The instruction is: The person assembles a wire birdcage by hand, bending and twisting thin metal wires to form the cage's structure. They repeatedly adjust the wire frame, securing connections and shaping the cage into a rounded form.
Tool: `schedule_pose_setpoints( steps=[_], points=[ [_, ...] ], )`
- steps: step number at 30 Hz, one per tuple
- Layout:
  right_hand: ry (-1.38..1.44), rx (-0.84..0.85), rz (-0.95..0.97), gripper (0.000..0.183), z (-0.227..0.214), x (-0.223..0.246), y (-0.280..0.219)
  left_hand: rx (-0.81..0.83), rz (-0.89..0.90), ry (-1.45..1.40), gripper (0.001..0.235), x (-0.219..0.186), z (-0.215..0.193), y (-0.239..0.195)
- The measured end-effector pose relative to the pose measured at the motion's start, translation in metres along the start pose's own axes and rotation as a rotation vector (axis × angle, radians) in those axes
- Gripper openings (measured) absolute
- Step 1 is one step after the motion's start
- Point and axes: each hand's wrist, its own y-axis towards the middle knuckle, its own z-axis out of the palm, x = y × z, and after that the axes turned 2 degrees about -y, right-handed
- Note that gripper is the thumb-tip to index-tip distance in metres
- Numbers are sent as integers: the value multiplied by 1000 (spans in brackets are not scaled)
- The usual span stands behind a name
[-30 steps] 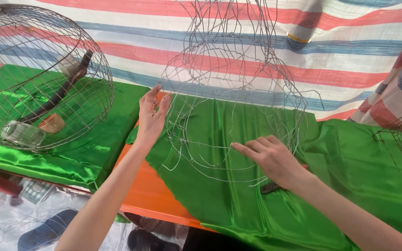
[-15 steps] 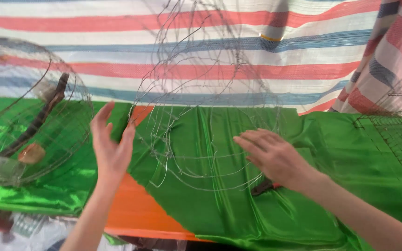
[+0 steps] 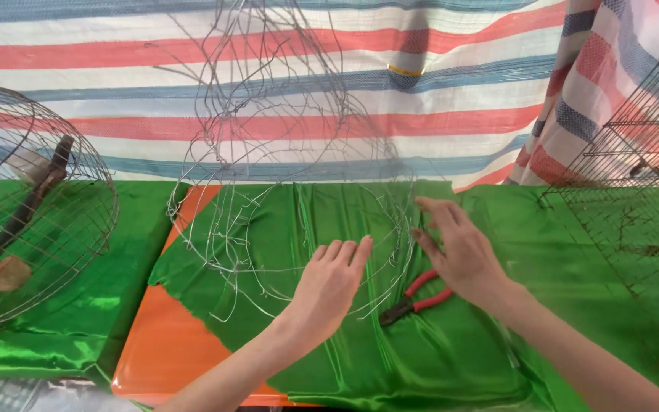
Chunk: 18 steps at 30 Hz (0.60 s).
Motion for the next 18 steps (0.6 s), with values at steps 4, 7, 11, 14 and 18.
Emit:
schedule_pose_setpoints(
  steps=[4,7,11,14,18],
  points=[
    [44,32,142,60,-1,24,12,53,-66,-55,106,6,3,1],
    [134,-30,217,61,11,17,21,102,-59,-3,91,6,8,3],
    [157,-113,236,59,21,0,33,79,-48,19,78,0,5,14],
    [271,-8,370,63,22,-3,37,51,-66,-107,67,-11,3,29],
    [425,106,530,68,26,-13,43,-50,-64,-155,60,-19,23,48]
  ],
)
